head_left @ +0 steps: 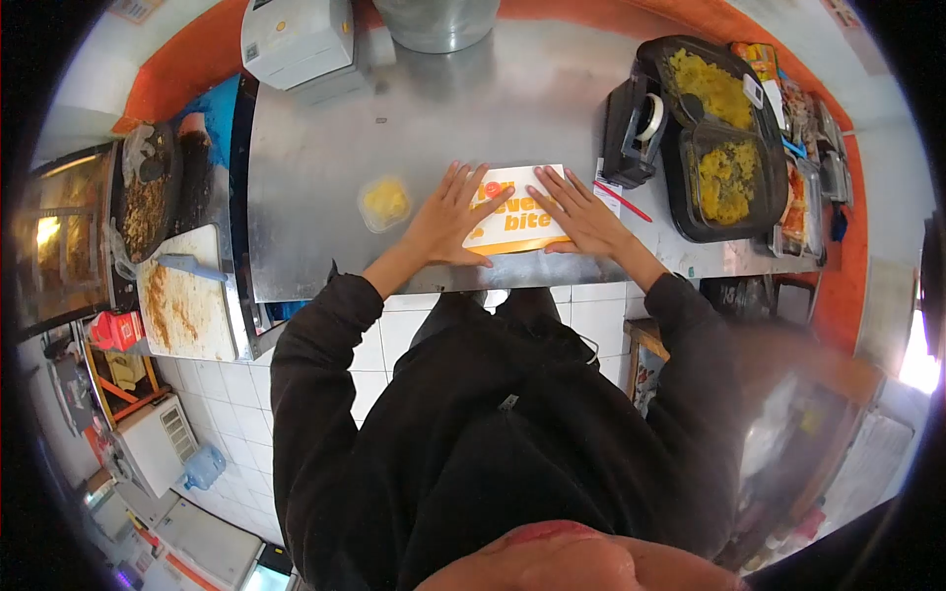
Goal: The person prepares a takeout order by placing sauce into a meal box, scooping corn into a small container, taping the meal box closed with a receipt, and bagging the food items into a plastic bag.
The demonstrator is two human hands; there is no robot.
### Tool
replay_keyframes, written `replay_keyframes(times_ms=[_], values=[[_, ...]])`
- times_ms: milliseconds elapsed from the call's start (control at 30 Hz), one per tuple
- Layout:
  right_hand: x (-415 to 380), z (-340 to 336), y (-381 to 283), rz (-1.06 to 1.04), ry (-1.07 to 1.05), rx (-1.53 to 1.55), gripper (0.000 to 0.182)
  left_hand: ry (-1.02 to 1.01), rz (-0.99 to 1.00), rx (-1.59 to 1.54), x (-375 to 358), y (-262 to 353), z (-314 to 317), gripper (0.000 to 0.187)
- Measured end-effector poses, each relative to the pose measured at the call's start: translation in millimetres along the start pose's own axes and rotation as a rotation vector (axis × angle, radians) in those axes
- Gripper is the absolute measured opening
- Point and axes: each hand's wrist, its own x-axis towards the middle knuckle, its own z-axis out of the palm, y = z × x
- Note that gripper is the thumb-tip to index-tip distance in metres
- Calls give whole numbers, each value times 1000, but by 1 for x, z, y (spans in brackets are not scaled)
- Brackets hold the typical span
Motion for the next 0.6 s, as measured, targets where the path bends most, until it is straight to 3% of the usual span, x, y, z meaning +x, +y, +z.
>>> replay_keyframes(times_ms=[67, 133, 167, 333, 400, 467, 533, 567, 600], values=[[1, 15, 6, -25, 38, -23, 85, -169, -48, 41, 5, 2, -5, 82], [-1, 31, 7, -65, 128, -223, 72, -169, -42, 57, 8, 1, -1, 82], [-2, 37, 6, -51, 177, -137, 65, -173, -49, 70, 9, -1, 1, 81], [-6, 31, 0, -36, 148, -190, 64, -214, -27, 91, 13, 4, -9, 80], [-9, 21, -9, 24, 86, 213, 62, -237, -33, 139, 15, 12, -14, 79], [-12, 14, -14, 67, 110, 185, 55, -96, -108, -24, 18, 21, -7, 77], [-12, 12, -7, 67, 180, 103, 47, -84, -113, -11, 14, 23, 7, 76], [-12, 11, 3, 156, 467, 172, 35, -65, -124, 11, 16, 20, 12, 76], [-21, 5, 15, 312, 561, 97, 31, -65, -116, 7, 16, 20, 12, 76]])
